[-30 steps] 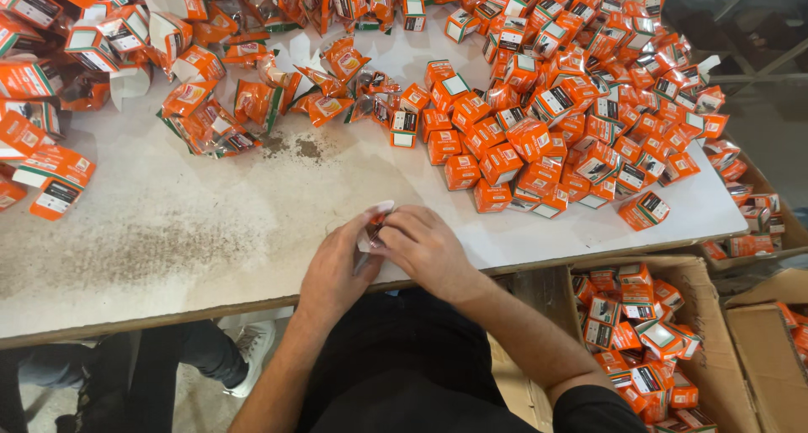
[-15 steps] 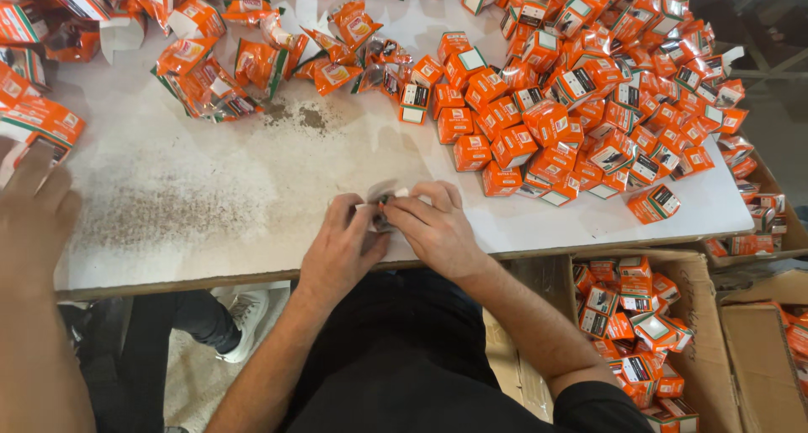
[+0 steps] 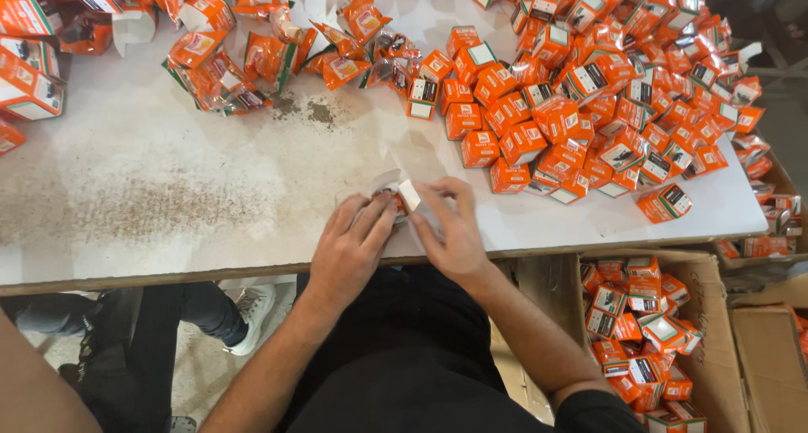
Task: The person picks up small orange product boxes from a large pile on the table, opens and folds each box, and places the finished boxes into cardboard cartons below the table. They repeatedly gather boxes from the pile and pack them one at a time by hand.
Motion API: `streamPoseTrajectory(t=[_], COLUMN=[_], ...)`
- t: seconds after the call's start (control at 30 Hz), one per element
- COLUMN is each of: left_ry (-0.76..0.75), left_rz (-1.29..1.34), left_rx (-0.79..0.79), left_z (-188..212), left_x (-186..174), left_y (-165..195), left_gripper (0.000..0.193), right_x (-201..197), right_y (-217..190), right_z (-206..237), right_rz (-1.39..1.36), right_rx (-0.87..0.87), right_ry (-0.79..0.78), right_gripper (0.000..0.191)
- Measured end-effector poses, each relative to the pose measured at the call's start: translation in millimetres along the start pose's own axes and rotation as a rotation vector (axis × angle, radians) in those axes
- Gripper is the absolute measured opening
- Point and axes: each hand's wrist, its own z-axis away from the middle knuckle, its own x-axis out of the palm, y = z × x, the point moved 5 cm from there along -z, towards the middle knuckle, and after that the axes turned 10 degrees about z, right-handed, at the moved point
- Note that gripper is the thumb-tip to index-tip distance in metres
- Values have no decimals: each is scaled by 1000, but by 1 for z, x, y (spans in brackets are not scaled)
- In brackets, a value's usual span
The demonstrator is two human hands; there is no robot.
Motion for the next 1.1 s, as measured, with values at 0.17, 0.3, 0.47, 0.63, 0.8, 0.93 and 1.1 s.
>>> streamPoseTrajectory(t=[0.17,0.3,0.47,0.63,0.8,0.93,1.1], left_ry=[-12,48,46,28,-23,-8,-80], left_rz=[66,241,373,439,438,448,498], left_rx=[-97,-158,-218,-294,-300,-314,-412], left_z=[7,9,8,8,8,11,14], left_x=[6,10,10,9,10,9,16], left_y=[-7,-13,-22,-27,-23,-25,-31], left_gripper=[38,37,34,25,22,32,44], right_x=[2,5,9,12,19,6,5], right_y=[6,-3,-14,-1,20,-3,-7], right_z=[-1,-6,-7,-6,-1,-10,-11], right_rz=[-109,-48,145,-106,-518,-275,-242], right_rx=[-11,-72,-227,-123,375,-118,-116], right_ry=[-144,-160,-113,-152,-243,-239,-187], right_gripper=[51,59,60,42,60,41,34])
